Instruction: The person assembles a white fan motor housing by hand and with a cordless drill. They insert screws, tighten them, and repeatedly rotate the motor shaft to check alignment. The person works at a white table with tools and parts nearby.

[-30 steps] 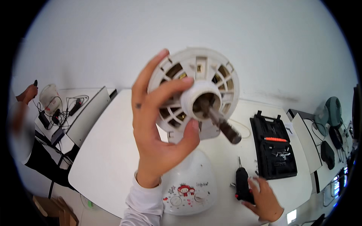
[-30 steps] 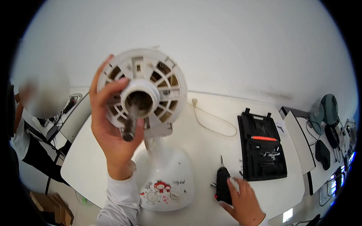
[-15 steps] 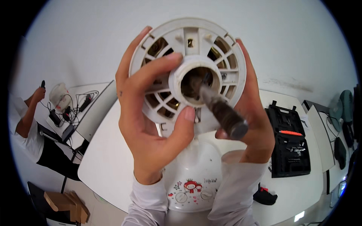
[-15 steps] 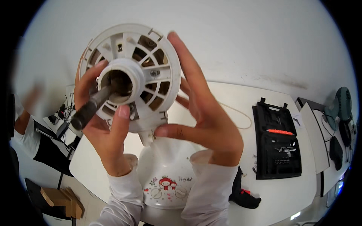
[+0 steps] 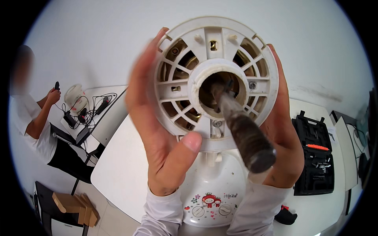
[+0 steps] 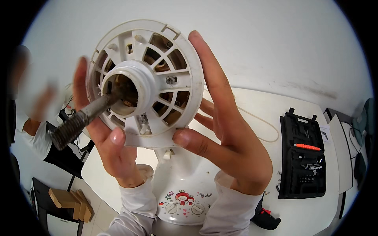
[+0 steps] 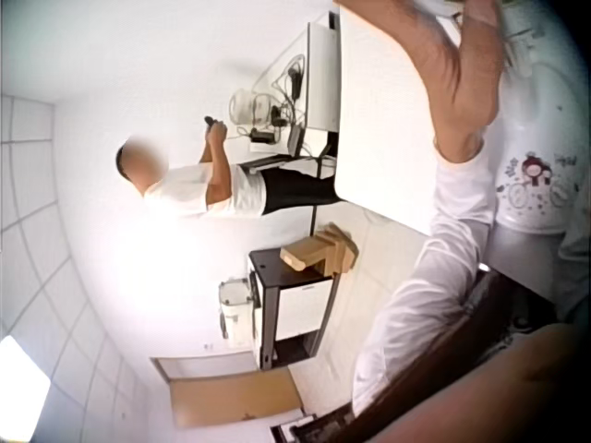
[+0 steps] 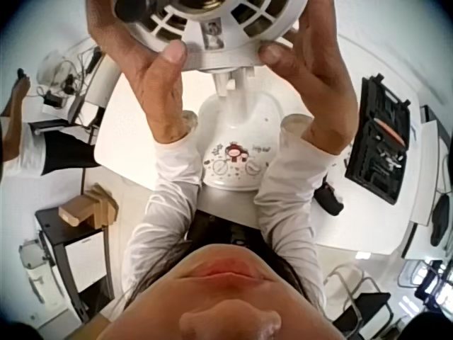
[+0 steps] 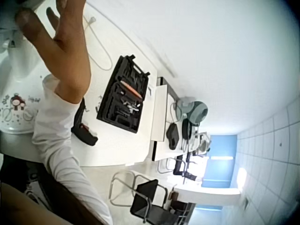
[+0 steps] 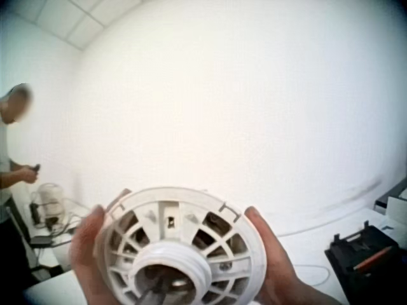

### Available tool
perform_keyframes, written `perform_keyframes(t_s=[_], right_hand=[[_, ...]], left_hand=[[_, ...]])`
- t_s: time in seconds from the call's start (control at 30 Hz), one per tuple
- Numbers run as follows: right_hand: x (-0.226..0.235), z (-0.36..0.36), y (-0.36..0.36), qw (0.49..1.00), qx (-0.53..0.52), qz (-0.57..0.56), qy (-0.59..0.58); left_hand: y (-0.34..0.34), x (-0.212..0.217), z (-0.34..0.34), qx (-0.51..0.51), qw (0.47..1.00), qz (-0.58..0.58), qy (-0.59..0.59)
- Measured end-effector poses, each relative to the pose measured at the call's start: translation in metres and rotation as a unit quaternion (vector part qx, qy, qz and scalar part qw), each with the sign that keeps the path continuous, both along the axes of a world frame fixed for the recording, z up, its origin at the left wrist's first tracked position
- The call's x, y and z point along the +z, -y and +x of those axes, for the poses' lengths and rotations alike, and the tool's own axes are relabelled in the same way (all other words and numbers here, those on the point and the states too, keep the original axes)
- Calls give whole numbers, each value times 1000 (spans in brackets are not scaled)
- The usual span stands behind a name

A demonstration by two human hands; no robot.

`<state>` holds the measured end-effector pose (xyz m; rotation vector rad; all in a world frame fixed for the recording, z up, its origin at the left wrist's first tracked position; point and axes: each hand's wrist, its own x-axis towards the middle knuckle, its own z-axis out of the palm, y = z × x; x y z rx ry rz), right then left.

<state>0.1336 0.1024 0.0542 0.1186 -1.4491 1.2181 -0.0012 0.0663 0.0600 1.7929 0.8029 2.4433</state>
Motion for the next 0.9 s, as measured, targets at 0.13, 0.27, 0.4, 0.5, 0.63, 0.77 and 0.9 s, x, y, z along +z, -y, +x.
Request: perform_keyframes(t_s=[0.13, 0.27, 0.4, 0.5, 0.63, 0.77, 0.9], right_hand=[[8, -2, 12, 997, -18, -80, -1], [3, 13, 6, 994, -20, -51, 93], [-4, 6, 5, 997, 28, -64, 12], [3, 12, 6, 993, 44, -88, 64], [5, 14, 3, 994, 38, -61, 77], [3, 19, -3, 995, 36, -26, 88], [4, 19, -3, 994, 28, -29, 100]], left_hand=[[-3, 2, 9, -31, 997, 5, 64], [-5, 0, 7, -14, 999, -7, 51], [-3, -2, 4, 36, 998, -13, 42], [1, -2, 1, 63, 997, -27, 39], [0, -1, 7, 70, 996, -27, 47], [-2, 1, 12, 30, 997, -14, 70], [-1, 1, 10, 9, 998, -8, 68]])
